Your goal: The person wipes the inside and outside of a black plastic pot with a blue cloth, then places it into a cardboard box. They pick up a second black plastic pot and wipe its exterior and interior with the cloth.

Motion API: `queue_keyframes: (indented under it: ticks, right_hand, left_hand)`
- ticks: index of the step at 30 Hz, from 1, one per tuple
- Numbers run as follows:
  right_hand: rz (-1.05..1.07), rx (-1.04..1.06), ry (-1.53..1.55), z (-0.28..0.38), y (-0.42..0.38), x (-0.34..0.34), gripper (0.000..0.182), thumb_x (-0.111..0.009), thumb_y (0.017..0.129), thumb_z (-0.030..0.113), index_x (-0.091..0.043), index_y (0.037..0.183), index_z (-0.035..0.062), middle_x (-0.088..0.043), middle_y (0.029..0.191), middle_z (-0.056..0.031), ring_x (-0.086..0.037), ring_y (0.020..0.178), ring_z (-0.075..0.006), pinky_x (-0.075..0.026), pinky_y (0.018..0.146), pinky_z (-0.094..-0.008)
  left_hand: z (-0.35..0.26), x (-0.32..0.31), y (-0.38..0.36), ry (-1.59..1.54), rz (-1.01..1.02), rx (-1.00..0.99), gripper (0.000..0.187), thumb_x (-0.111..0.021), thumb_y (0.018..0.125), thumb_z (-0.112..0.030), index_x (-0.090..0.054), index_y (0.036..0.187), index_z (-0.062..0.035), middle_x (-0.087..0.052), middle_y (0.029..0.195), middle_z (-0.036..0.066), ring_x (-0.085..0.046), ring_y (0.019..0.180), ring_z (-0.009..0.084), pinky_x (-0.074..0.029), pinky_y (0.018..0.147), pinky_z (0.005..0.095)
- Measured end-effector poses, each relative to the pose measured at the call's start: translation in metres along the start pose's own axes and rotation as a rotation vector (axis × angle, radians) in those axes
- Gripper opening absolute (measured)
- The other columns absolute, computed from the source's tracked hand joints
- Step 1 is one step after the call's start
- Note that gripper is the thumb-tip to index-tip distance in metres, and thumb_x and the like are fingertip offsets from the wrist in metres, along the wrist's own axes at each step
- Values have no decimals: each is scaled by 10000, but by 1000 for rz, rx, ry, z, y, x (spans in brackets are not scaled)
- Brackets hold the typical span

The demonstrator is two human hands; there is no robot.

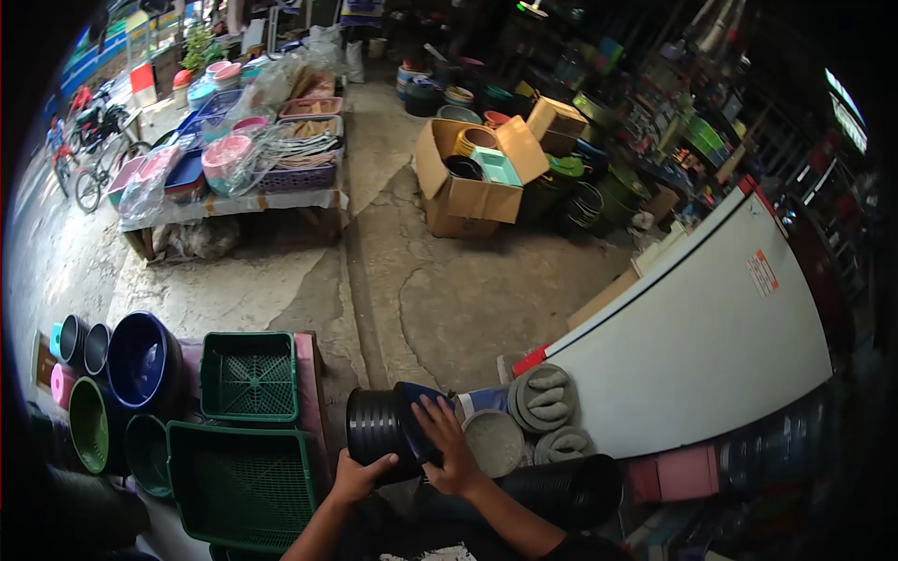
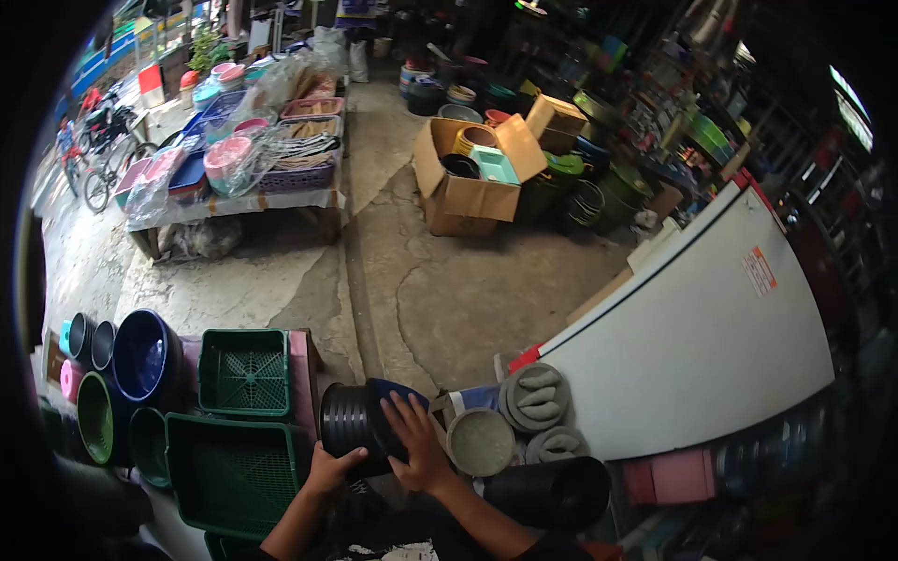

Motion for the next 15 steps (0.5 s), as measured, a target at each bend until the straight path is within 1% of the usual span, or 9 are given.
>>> queue_keyframes:
  ticks: [1,4,5,7,10,11,13,14,15]
  right_hand:
    - [-39,-39,-13,-15,-11,9,833,-700,737,267,-340,1474,124,-297,1534,-132,-224,1416,-404,-189,1151,-498]
    - [-338,-272,521,-66,-57,48,506,-516,959,183,-393,1413,-2,-387,1472,-169,-283,1412,-296,-205,1150,-390]
    - [-417,-384,652,-82,-76,58,463,-524,970,236,-464,1346,-27,-492,1373,-179,-420,1315,-268,-290,1098,-357]
    - [-566,-645,707,-107,-127,83,405,-528,980,274,-554,1238,-37,-604,1208,-143,-540,1143,-216,-386,1000,-332]
    - [-955,-563,560,-128,-201,138,368,-545,979,286,-601,1159,-31,-642,1065,-94,-583,991,-178,-447,893,-326]
    - [-971,-598,483,-131,-226,154,326,-554,971,232,-599,1159,-30,-648,1054,-112,-590,989,-185,-452,889,-331]
    - [-1047,-474,95,-99,-261,205,342,-533,957,146,-540,1254,-25,-654,1069,-143,-613,994,-208,-463,884,-330]
    - [-1072,-497,101,-89,-283,222,342,-533,957,146,-540,1254,-25,-654,1069,-143,-613,994,-208,-463,884,-330]
    - [-978,-565,99,-81,-297,233,422,-535,920,106,-481,1320,-18,-649,1091,-166,-632,979,-241,-475,880,-336]
  left_hand:
    - [1,-14,0,21,48,22,431,-770,746,-33,-594,1135,22,-674,1034,114,-671,913,219,-551,831,347]
    - [1,-61,0,95,189,31,468,-786,741,-60,-589,1157,24,-668,1066,109,-659,956,220,-529,871,358]
    - [0,-78,0,107,223,-7,400,-785,757,-73,-621,1106,34,-679,1033,98,-661,922,191,-529,846,330]
    - [-1,-112,-3,145,285,-31,337,-784,772,-87,-654,1055,44,-691,1000,88,-662,888,162,-530,821,301]
    - [4,-169,-8,260,441,-55,323,-780,784,-98,-659,1049,42,-694,1012,93,-652,898,140,-520,813,288]
    - [7,-187,-9,280,464,-47,323,-780,784,-98,-659,1049,42,-694,1012,93,-652,898,140,-520,813,288]
    - [15,-237,-18,731,607,-77,305,-775,805,-124,-664,1047,25,-703,990,106,-652,883,123,-516,785,273]
    - [21,-260,-19,753,629,-63,305,-775,805,-124,-664,1047,25,-703,990,106,-652,883,123,-516,785,273]
    - [20,-299,-31,808,801,-247,284,-762,812,-133,-669,1042,7,-699,973,99,-664,866,153,-525,753,291]
Point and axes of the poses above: each hand's wrist, its own y-axis towards the middle knuckle, its own x-axis out of the back of the hand, z = x × y, the point moved 9 cm from there along y, towards the middle knuckle
